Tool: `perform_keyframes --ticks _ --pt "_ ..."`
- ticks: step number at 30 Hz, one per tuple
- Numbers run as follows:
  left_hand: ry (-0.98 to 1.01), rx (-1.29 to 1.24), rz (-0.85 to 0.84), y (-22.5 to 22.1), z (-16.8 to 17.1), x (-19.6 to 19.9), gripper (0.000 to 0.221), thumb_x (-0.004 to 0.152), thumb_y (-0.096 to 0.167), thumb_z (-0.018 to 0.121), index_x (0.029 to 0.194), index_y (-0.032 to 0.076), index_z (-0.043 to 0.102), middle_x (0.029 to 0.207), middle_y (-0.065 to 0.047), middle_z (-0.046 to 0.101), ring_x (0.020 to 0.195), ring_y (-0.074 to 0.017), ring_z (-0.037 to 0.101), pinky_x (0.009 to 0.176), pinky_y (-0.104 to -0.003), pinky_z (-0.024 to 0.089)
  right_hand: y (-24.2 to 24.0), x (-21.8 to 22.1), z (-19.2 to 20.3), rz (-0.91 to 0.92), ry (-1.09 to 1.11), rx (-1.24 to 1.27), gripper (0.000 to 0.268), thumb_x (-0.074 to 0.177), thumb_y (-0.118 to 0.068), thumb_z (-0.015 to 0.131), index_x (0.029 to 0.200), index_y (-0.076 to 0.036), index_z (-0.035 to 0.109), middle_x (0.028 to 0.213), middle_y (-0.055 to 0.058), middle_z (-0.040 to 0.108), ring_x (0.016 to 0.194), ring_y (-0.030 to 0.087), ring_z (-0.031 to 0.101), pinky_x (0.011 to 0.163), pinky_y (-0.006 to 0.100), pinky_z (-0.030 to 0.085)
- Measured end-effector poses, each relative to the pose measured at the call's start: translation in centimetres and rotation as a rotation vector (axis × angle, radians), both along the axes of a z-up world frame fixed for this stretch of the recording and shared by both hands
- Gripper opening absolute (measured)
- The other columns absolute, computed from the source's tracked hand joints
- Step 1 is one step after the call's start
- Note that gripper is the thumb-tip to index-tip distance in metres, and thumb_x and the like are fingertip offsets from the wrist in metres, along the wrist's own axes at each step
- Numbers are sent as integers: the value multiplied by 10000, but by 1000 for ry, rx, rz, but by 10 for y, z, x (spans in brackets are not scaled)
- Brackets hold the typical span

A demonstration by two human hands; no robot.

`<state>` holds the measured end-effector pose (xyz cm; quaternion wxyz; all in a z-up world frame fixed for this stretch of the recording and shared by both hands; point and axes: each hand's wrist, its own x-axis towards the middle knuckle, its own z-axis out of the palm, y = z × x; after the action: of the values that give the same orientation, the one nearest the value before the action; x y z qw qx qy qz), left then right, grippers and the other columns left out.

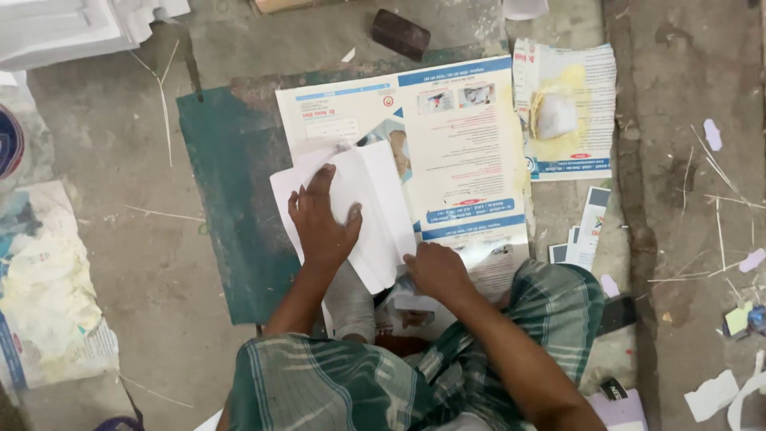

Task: Manually assembling and preparing white paper envelopes by folding and applying adhesive.

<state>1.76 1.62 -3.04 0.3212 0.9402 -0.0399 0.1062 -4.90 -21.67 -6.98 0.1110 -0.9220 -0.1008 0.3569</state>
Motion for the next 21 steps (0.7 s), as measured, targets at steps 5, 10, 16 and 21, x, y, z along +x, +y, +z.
perform_keyframes --ticks 5,10,16,21 --pt "190 -78 -21 3 20 -12 581 867 218 697 1422 153 539 1392 -33 631 1294 -358 476 1108 -598 201 12 -1 53 -10 -22 245 318 955 -300 578 883 -5 672 899 212 686 854 406 665 786 520 524" --pt "165 9 -17 0 18 -1 271 901 257 669 1169 218 682 1249 -7 681 1252 -351 488 1086 -591 161 21 4 65 307 -190 487 88 748 -24 587 806 -11 652 903 183 648 902 387 644 857 465 520" --pt "176 -11 -8 0 14 0 209 957 300 663 1136 205 714 1243 14 665 1287 -345 493 1105 -627 146 24 10 66 335 -216 427 128 733 -2 586 842 7 653 955 185 639 927 376 627 860 461 511" --pt "181 40 10 -5 21 -1 161 884 385 769 943 236 757 1164 14 641 1246 -354 493 1078 -647 152 28 11 72 320 -168 406 114 798 -3 594 876 17 675 973 181 639 896 365 630 813 452 522"
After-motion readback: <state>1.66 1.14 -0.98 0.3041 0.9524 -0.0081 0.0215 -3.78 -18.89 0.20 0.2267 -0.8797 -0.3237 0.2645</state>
